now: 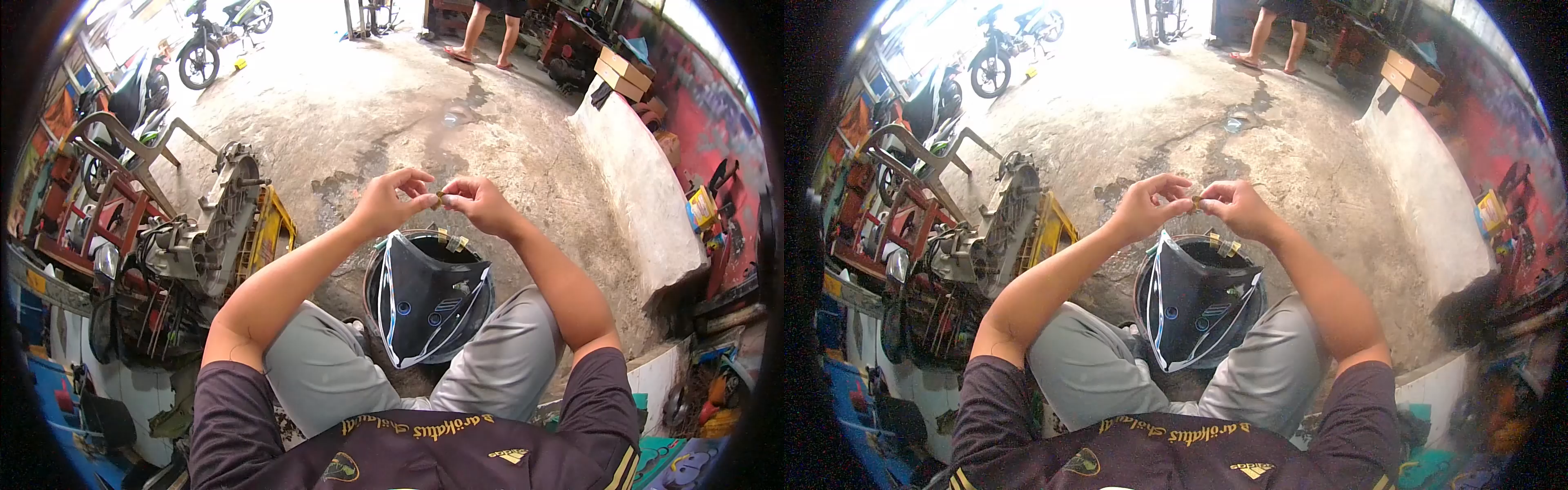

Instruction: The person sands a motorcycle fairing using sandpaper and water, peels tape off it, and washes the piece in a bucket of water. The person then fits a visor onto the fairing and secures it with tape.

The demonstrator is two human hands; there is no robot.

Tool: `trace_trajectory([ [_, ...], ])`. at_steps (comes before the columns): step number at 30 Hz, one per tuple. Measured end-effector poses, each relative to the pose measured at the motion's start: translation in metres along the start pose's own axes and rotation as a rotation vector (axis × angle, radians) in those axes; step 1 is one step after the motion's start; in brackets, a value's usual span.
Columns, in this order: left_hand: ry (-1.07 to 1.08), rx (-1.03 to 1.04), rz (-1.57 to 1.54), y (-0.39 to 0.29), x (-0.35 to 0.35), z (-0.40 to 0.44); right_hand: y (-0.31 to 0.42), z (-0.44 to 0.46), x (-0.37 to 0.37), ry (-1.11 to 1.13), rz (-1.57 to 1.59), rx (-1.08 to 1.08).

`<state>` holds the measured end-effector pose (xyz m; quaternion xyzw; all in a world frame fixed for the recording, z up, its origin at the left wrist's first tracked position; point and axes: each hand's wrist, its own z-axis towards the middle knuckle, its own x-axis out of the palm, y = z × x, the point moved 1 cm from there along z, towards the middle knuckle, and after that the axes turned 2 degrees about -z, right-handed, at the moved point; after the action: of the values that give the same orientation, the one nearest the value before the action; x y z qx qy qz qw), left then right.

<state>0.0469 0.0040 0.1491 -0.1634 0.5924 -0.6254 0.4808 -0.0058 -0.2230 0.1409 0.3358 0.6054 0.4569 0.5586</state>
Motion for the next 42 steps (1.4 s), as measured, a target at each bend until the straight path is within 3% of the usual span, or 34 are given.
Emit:
trace_trajectory([
  [6,0.026,0.067,0.100,-0.002,-0.001,0.001,0.006,-0.005,-0.002,-0.002,-0.081,0.002],
  [9,-0.004,-0.028,0.055,0.011,0.002,0.009,-0.002,-0.004,-0.004,-0.006,-0.102,0.016],
  [11,-0.024,-0.148,-0.227,0.019,0.004,0.012,0.003,-0.005,-0.004,-0.006,-0.102,0.029],
  [12,-0.024,-0.150,-0.226,0.023,0.006,0.011,0.007,-0.006,-0.005,-0.013,-0.144,0.044],
  [14,0.032,-0.086,-0.048,0.018,0.010,0.005,0.009,-0.008,-0.003,-0.013,-0.182,0.062],
  [25,0.006,-0.089,0.099,0.010,-0.018,-0.013,0.014,-0.010,0.003,0.016,-0.183,0.062],
  [32,0.045,-0.181,0.097,0.005,-0.014,-0.014,0.017,-0.014,-0.001,-0.021,-0.175,0.039],
  [38,0.080,-0.079,0.147,0.001,-0.012,-0.017,0.020,-0.015,-0.001,-0.059,-0.192,0.030],
  [42,0.084,-0.085,0.015,0.008,-0.014,-0.013,0.022,-0.014,-0.002,-0.050,-0.226,0.019],
])
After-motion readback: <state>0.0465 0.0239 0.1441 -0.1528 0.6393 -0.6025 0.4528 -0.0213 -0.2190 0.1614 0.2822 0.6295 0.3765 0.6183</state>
